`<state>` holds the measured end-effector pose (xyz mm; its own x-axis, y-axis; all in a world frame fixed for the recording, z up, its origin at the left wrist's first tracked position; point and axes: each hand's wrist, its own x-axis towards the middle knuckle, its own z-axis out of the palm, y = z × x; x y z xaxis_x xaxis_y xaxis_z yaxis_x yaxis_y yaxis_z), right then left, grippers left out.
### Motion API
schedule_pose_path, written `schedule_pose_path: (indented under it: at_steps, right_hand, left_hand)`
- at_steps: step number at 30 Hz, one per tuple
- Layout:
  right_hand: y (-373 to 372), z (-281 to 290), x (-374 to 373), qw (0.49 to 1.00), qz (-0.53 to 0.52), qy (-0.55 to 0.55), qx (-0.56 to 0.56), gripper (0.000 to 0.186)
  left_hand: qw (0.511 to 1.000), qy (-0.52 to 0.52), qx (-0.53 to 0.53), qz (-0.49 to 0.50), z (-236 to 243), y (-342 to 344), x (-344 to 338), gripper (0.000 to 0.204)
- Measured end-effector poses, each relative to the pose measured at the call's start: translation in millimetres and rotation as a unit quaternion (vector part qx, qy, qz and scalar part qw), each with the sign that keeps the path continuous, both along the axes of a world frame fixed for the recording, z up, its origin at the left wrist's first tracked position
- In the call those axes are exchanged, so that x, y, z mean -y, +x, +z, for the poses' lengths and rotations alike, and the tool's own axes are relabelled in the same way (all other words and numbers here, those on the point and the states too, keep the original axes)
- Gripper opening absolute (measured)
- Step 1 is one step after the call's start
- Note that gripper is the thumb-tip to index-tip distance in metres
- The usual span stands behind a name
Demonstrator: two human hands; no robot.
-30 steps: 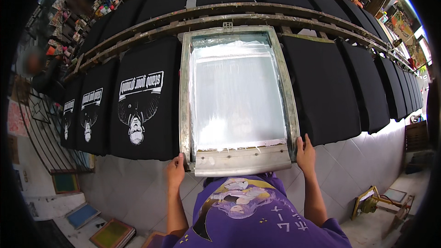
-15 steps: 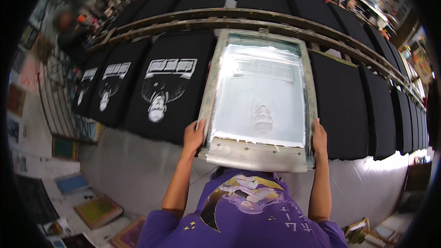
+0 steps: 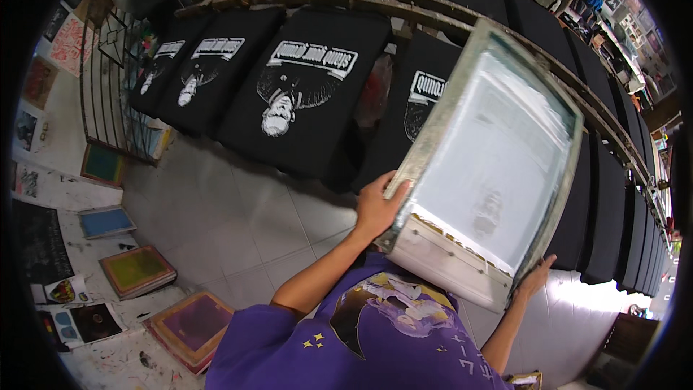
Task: The person carries a screen printing frame to a drying rack, retrieves a squeegee, and repeatedly prints a white graphic onto a series of black t-shirts. They pull the squeegee across the screen to transfer ink, then lift the screen to reveal the printed design before moving to the next shirt.
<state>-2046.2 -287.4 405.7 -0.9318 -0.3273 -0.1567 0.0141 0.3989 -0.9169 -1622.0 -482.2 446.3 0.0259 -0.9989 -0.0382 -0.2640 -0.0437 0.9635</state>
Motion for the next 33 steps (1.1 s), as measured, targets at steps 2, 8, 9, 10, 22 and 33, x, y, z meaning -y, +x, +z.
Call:
schedule_pose_path:
  at_steps: [2, 8, 9, 10, 22, 33]
  right_hand:
    - [-39, -2, -63, 0.999, -0.038, 0.012, 0.009, 0.1]
    - [-53, 39, -206, 0.969, -0.189, 0.094, -0.128, 0.088]
    - [-60, 34, -232, 0.964, -0.201, 0.105, -0.137, 0.087]
    - [-68, 29, -261, 0.959, -0.215, 0.116, -0.144, 0.085]
    - [-149, 26, -399, 0.931, -0.334, 0.075, -0.127, 0.094]
    - [-307, 29, -374, 0.974, -0.204, 0.068, -0.067, 0.085]
  left_hand:
    - [0.995, -0.005, -0.063, -0.078, 20, -33, -10, 0.038]
    - [0.977, -0.014, -0.084, -0.195, -6, -129, -60, 0.044]
    - [0.975, -0.024, -0.076, -0.206, -15, -144, -69, 0.046]
    - [0.972, -0.002, -0.073, -0.225, -6, -156, -78, 0.047]
    - [0.951, 0.035, 0.025, -0.305, -34, -333, -187, 0.052]
    - [0.981, 0.066, 0.041, -0.18, -22, -404, -230, 0.047]
